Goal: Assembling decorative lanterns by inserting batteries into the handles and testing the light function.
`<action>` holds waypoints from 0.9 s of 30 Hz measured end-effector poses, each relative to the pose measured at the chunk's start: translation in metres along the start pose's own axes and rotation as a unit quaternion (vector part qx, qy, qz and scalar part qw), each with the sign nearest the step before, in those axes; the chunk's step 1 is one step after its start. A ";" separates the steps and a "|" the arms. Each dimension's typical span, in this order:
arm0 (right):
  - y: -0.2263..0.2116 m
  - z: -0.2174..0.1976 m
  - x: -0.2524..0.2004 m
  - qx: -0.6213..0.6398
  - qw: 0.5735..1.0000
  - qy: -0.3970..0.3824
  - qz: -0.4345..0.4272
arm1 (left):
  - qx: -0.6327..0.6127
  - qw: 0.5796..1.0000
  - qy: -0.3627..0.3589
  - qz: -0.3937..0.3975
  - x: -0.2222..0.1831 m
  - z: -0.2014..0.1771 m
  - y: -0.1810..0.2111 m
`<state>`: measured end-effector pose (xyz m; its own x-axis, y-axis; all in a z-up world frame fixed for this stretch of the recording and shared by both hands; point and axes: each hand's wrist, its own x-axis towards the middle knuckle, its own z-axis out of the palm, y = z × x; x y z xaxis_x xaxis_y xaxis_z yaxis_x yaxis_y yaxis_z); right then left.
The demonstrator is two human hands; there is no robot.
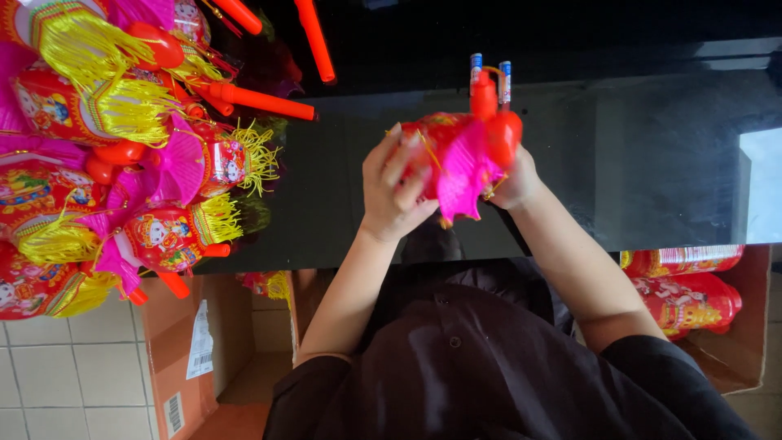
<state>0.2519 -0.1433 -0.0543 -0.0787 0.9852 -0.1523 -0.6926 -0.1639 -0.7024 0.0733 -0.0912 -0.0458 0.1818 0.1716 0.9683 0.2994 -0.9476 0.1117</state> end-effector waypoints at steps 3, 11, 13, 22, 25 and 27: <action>0.010 -0.012 -0.001 0.008 1.000 -0.016 0.000 | -0.020 0.995 -0.014 -0.094 0.001 -0.006 0.002; -0.023 0.020 -0.002 -0.141 0.986 0.075 -0.045 | 0.172 0.898 -0.116 -0.387 -0.012 -0.062 -0.007; -0.024 0.017 -0.002 -0.154 0.984 0.068 -0.052 | 0.208 0.866 -0.162 -0.425 -0.012 -0.071 -0.010; -0.023 0.008 0.015 -0.156 0.984 0.051 -0.066 | 0.155 0.925 -0.104 -0.333 0.070 -0.065 0.016; -0.014 -0.021 0.024 -0.115 0.991 0.043 -0.056 | -0.048 0.924 -0.094 -0.368 0.065 -0.023 0.042; -0.020 -0.032 0.029 -0.096 0.994 0.036 -0.047 | -0.167 0.893 -0.092 -0.409 0.051 0.016 0.051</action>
<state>0.2862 -0.1130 -0.0667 0.0368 0.9915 -0.1250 -0.5441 -0.0850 -0.8347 0.1129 -0.1263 0.0056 0.1898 0.8546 0.4834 0.1116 -0.5080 0.8541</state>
